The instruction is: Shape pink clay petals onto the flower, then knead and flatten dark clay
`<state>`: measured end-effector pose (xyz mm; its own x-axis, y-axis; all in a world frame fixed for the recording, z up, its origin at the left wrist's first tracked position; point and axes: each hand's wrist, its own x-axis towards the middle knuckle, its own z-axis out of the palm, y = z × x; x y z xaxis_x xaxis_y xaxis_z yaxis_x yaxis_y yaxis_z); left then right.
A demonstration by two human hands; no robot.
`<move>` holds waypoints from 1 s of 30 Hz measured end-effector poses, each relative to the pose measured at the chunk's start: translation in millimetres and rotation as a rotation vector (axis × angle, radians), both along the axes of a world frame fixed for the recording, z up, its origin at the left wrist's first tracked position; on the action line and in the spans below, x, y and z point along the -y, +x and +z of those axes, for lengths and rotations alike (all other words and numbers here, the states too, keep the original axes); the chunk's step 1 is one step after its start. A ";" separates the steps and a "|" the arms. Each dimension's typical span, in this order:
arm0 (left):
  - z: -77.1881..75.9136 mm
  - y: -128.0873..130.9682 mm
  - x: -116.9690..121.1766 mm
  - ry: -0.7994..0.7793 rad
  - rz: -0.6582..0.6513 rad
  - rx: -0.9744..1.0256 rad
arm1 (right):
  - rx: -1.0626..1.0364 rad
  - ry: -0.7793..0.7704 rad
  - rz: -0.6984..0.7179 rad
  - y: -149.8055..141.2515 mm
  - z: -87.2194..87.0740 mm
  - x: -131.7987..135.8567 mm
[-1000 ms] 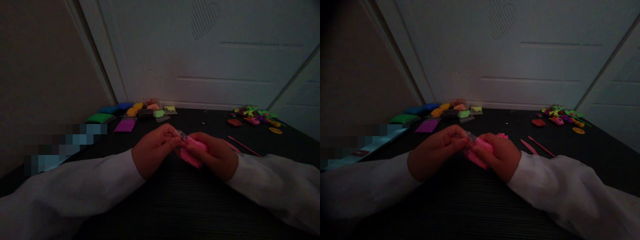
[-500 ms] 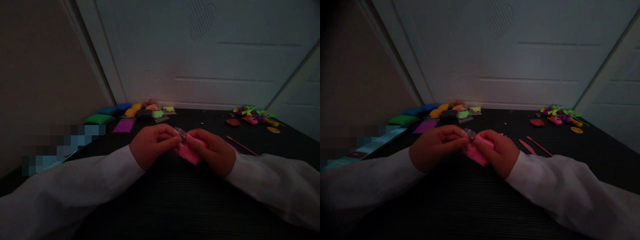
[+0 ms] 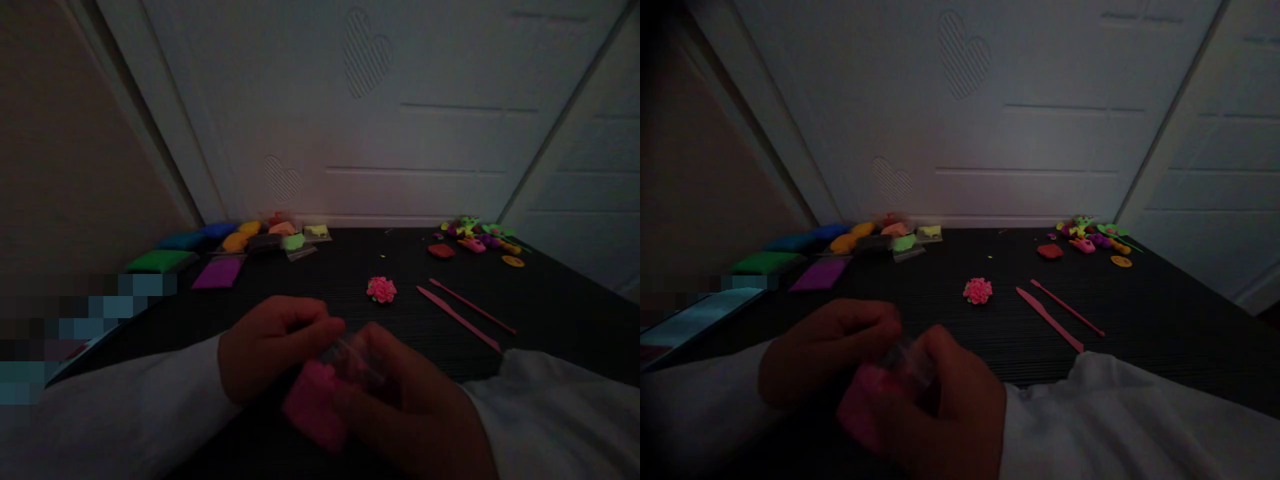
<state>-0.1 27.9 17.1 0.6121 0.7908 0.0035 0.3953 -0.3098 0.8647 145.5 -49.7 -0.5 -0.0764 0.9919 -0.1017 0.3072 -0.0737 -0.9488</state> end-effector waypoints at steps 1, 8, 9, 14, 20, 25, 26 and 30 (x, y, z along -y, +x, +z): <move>-0.1 0.7 2.3 -0.030 -0.016 -0.016 | 0.038 0.006 0.013 0.9 1.3 0.1; -3.2 2.0 15.8 -0.089 -0.071 -0.003 | 0.095 0.192 0.074 12.2 0.8 -4.4; -3.3 1.9 16.8 -0.073 -0.075 -0.009 | 0.076 0.179 0.059 12.5 0.3 -4.6; -4.9 2.0 19.8 0.021 -0.097 -0.062 | 0.030 0.038 0.020 10.0 1.1 -6.7; -10.7 1.9 23.5 0.043 -0.096 -0.103 | 0.044 0.044 0.024 8.8 -0.1 -8.0; -8.7 1.2 25.2 0.124 -0.075 -0.127 | 0.048 0.026 0.071 11.5 2.7 -10.1; -7.9 1.0 25.9 0.117 -0.069 -0.131 | 0.055 0.020 0.092 13.0 4.1 -10.5; -7.6 -0.6 28.6 0.106 0.016 -0.159 | 0.171 0.038 0.114 22.6 7.5 -10.6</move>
<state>-0.7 -0.7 9.5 0.5990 0.8007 -0.0089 0.5302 -0.3883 0.7537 168.2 -39.1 6.9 -0.1733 0.9812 -0.0852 0.4685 0.0060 -0.8835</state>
